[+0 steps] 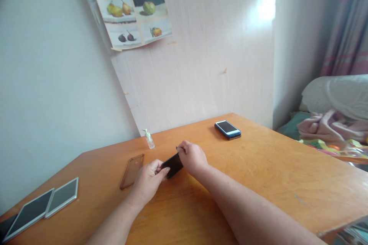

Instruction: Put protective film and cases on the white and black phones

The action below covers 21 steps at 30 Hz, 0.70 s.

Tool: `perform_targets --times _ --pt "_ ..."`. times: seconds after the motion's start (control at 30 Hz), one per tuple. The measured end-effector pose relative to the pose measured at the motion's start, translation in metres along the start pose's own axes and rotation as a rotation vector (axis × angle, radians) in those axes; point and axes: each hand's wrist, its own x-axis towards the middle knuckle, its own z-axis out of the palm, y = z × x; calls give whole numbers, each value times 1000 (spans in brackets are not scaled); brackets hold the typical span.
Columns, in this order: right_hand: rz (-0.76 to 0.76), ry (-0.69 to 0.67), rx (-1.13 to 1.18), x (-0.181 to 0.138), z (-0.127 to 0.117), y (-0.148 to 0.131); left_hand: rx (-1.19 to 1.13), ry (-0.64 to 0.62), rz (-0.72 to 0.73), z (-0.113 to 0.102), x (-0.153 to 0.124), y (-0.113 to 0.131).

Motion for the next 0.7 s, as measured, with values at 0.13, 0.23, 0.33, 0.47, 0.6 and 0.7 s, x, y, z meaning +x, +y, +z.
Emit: perform_targets --times 0.13,0.23,0.33,0.47,0.6,0.7 --pt "-214 -186 146 -19 10 -18 -30 -22 19 -1 0 2" --pt "-252 -242 127 -22 9 -22 -54 -30 29 -1 1 3" --pt "-104 -135 -29 -11 1 -14 -19 -18 -5 -2 0 4" --pt "-6 -28 -172 -4 -4 -8 -17 -18 -14 -2 1 3" --pt "-210 -161 -81 -19 4 -22 -12 -20 21 -2 1 4" --pt "-221 -191 -116 -21 3 -25 9 -31 35 -3 1 4"
